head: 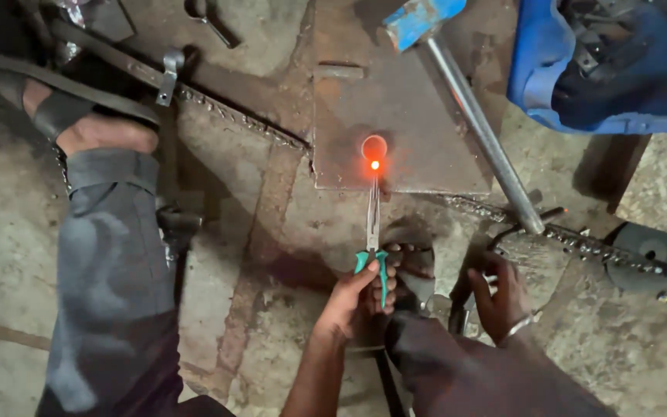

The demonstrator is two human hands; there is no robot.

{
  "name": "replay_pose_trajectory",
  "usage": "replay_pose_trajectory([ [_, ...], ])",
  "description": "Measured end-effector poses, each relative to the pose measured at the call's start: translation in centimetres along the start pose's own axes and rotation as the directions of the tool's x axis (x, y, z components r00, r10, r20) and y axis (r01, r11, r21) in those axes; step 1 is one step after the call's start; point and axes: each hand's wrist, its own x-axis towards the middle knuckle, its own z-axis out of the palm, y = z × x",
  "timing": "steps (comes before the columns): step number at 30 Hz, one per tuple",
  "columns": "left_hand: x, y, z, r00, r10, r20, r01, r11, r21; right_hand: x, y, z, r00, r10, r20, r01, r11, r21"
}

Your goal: Welding and hammering small metal ring components onto a metal base sheet in a workshop.

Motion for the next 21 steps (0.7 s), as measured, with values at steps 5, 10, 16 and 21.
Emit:
replay_pose_trajectory([
  [5,1.4,-0.9,0.3,0.974,0.12,-0.192,-0.073,0.969,0.237,3.6,-2.2,3.9,0.922,-0.01,0.387,-0.115,0.948,0.298],
  [10,2.0,-2.1,-0.2,0.965,0.259,-0.042,-0.17,0.738,0.653,4.7,-4.3,9.5,0.541,-0.155,0.827,-0.555,0.673,0.489],
  [16,-3.7,4.5,7.4,0.988,0.119,-0.103,0.101,0.02,0.995,6.5,-1.3,6.4,0.656,-0.317,0.685,-0.072,0.877,0.474],
  [21,-3.9,10.5,9.1,0.715,0.678,0.173,-0.148,-0.095,0.984,4.7,-3.6,1.2,0.634,0.01,0.773,-0.043,0.999,0.022],
])
